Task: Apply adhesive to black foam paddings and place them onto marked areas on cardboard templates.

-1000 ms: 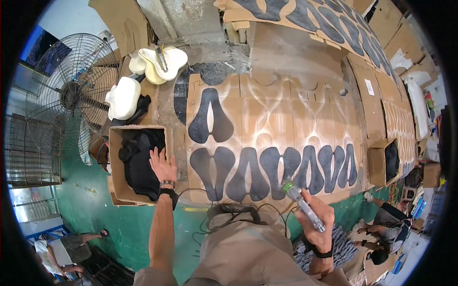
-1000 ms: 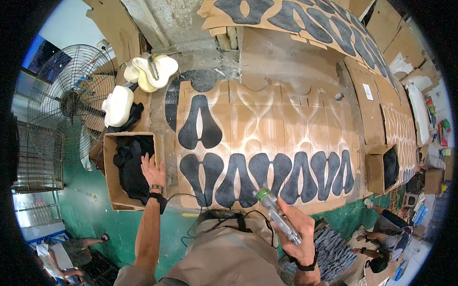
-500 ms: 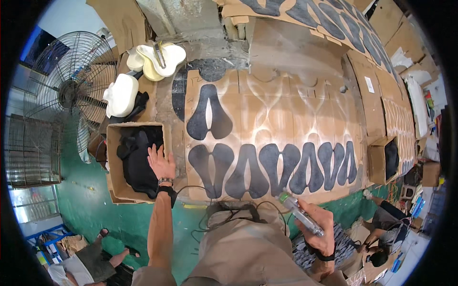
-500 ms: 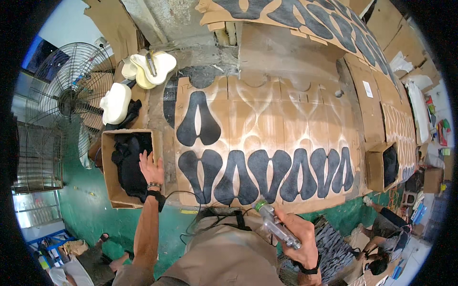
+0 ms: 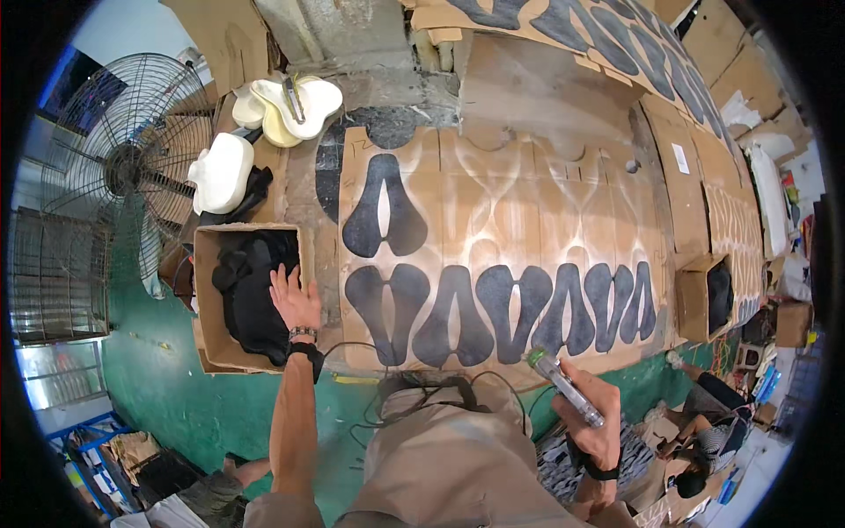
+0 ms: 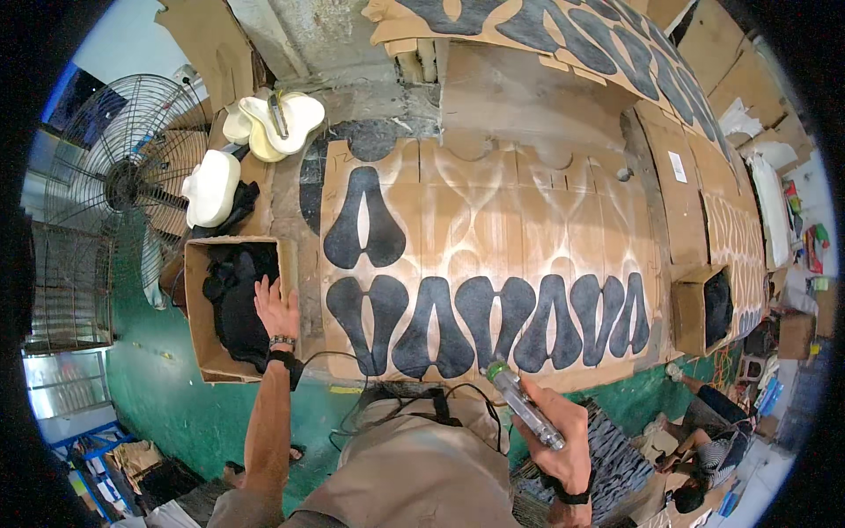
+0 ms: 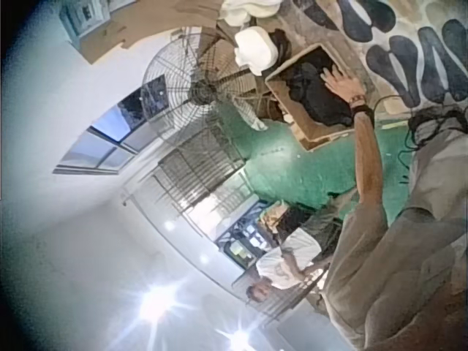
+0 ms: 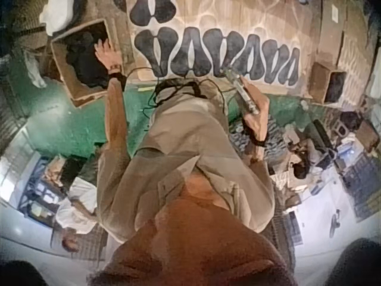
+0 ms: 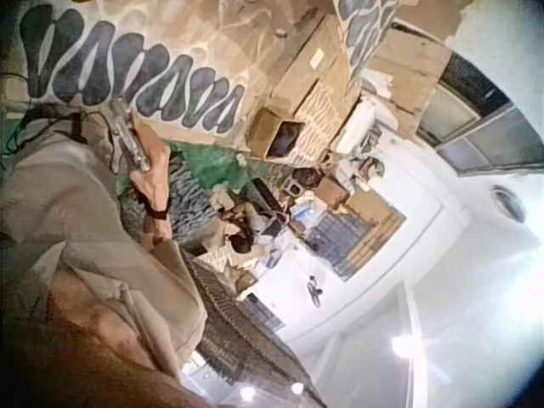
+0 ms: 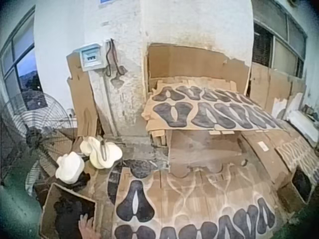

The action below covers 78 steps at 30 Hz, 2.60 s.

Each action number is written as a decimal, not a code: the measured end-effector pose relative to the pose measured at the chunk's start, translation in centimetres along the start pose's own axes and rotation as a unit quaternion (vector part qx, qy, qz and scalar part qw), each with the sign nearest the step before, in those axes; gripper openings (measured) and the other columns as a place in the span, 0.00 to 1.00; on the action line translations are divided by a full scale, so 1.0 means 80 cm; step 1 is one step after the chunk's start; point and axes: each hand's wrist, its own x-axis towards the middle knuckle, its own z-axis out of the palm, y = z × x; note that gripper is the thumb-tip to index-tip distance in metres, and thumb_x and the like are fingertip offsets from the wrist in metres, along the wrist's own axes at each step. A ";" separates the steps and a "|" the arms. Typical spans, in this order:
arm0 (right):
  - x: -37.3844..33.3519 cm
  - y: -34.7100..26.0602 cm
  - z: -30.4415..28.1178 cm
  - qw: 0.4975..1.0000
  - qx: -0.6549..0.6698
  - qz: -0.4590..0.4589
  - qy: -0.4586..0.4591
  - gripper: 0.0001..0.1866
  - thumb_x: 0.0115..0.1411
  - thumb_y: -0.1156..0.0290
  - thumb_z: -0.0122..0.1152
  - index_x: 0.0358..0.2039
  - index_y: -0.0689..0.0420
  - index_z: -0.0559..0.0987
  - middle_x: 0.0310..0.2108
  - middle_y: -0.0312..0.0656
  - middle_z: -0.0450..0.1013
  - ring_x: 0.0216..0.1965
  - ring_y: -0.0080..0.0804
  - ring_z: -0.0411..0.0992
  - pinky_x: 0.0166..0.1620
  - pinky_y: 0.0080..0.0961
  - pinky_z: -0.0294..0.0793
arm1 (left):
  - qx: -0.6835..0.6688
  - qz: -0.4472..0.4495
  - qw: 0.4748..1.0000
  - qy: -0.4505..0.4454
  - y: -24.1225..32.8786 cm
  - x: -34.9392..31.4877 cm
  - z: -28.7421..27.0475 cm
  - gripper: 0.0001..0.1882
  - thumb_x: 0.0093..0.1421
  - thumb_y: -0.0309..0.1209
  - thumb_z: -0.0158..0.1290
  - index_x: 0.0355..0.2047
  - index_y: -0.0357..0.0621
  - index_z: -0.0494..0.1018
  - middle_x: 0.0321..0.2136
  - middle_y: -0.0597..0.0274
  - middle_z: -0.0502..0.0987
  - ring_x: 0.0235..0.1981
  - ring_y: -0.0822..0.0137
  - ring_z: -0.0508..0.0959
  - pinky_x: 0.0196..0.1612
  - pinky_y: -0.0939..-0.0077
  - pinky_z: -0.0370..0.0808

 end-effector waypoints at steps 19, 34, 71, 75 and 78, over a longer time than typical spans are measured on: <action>0.014 -0.010 0.013 0.994 0.000 -0.091 0.052 0.34 0.47 0.85 0.73 0.58 0.62 0.80 0.40 0.53 0.82 0.37 0.44 0.83 0.43 0.30 0.79 | 0.007 0.001 1.000 -0.002 -0.001 0.000 0.006 0.27 0.64 0.43 0.56 0.62 0.49 0.74 0.70 0.52 0.64 0.75 0.46 0.56 0.74 0.43 0.53; -0.001 -0.007 0.004 0.999 0.022 -0.030 -0.021 0.30 0.48 0.83 0.71 0.56 0.64 0.81 0.39 0.52 0.82 0.39 0.45 0.82 0.46 0.31 0.78 | 0.005 0.001 1.000 0.012 0.000 -0.001 0.007 0.26 0.64 0.43 0.56 0.61 0.48 0.75 0.70 0.52 0.65 0.74 0.46 0.57 0.74 0.43 0.53; -0.002 0.002 0.004 0.999 0.006 -0.034 -0.024 0.29 0.48 0.80 0.71 0.54 0.65 0.81 0.36 0.53 0.81 0.36 0.47 0.81 0.44 0.30 0.77 | -0.009 -0.005 1.000 0.000 0.000 0.001 0.007 0.27 0.63 0.43 0.56 0.61 0.46 0.75 0.71 0.51 0.64 0.75 0.45 0.56 0.74 0.43 0.52; 0.014 -0.005 0.013 0.999 -0.003 -0.040 0.009 0.29 0.50 0.79 0.71 0.56 0.65 0.80 0.36 0.51 0.81 0.35 0.44 0.80 0.44 0.30 0.77 | -0.013 -0.009 1.000 0.000 0.001 0.001 0.005 0.27 0.63 0.43 0.56 0.61 0.46 0.75 0.70 0.51 0.64 0.75 0.46 0.56 0.74 0.43 0.52; 0.027 -0.011 0.015 0.994 0.017 -0.097 0.050 0.31 0.50 0.84 0.72 0.58 0.65 0.79 0.38 0.54 0.82 0.36 0.45 0.83 0.42 0.30 0.78 | -0.005 -0.010 1.000 -0.002 0.006 0.000 0.005 0.27 0.64 0.44 0.55 0.61 0.47 0.75 0.70 0.51 0.65 0.75 0.46 0.56 0.74 0.44 0.53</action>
